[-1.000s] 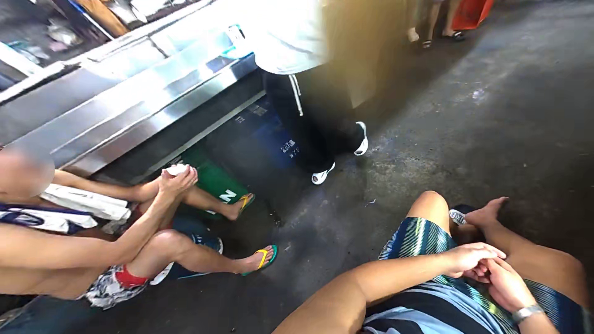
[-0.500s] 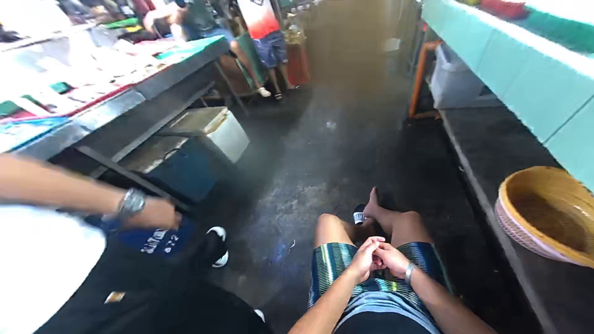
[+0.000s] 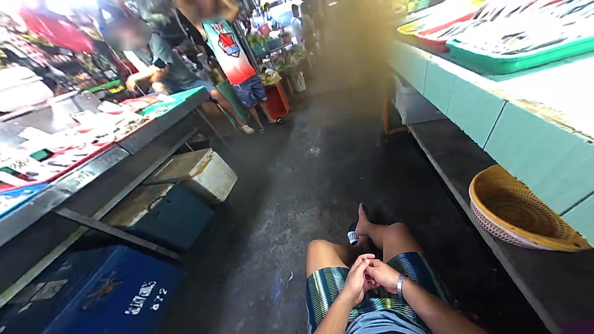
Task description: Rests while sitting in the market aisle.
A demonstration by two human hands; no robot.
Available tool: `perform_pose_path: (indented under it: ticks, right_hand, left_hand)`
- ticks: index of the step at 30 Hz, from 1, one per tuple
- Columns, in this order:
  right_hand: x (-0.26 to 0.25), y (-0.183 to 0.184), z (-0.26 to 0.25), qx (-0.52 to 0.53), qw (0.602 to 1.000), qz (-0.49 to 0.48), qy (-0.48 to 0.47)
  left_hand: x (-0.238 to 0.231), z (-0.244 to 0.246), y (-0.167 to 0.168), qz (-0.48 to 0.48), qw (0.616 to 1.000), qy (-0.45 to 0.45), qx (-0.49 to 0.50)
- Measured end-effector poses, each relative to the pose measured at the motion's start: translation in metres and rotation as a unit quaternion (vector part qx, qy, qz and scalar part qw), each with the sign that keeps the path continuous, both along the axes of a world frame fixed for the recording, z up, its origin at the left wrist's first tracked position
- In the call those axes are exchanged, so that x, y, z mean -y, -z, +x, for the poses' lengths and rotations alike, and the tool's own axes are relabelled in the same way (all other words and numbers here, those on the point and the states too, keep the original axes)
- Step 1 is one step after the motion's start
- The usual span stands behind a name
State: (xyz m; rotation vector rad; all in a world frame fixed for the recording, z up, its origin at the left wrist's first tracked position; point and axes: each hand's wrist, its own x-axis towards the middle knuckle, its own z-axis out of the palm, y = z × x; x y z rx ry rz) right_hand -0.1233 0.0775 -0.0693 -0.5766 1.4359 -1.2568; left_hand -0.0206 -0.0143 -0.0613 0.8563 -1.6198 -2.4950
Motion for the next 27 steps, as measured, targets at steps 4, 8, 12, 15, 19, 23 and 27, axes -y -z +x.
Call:
perform_pose_path:
  ticks: [4, 8, 12, 15, 19, 23, 27]
  right_hand:
    - [0.0055, -0.0050, 0.0061, 0.002, 1.000, -0.001, -0.009]
    - [0.0055, -0.0029, 0.0040, 0.006, 1.000, -0.001, -0.010]
    - [0.0012, -0.0007, -0.0009, -0.005, 1.000, 0.004, -0.005]
    - [0.0035, -0.0016, 0.0029, 0.005, 1.000, 0.004, -0.003]
    - [0.0084, -0.0044, 0.0067, 0.001, 1.000, 0.002, -0.011]
    - [0.0045, -0.0015, 0.0029, -0.005, 1.000, 0.002, -0.019]
    - [0.0013, -0.0035, 0.0042, 0.008, 1.000, 0.004, -0.003]
  left_hand:
    - [-0.0022, 0.0045, -0.0065, 0.036, 0.998, -0.049, -0.004]
    - [-0.0019, 0.0045, -0.0046, 0.039, 0.998, -0.048, -0.013]
    - [0.0016, 0.0007, -0.0001, 0.012, 1.000, -0.001, -0.005]
    - [-0.0001, 0.0020, -0.0018, 0.022, 1.000, -0.021, 0.000]
    - [-0.0013, 0.0066, -0.0059, 0.040, 0.998, -0.056, -0.013]
    - [0.0029, 0.0067, 0.0002, 0.029, 0.999, -0.021, -0.009]
    - [-0.0027, 0.0028, -0.0030, 0.029, 0.999, -0.030, -0.006]
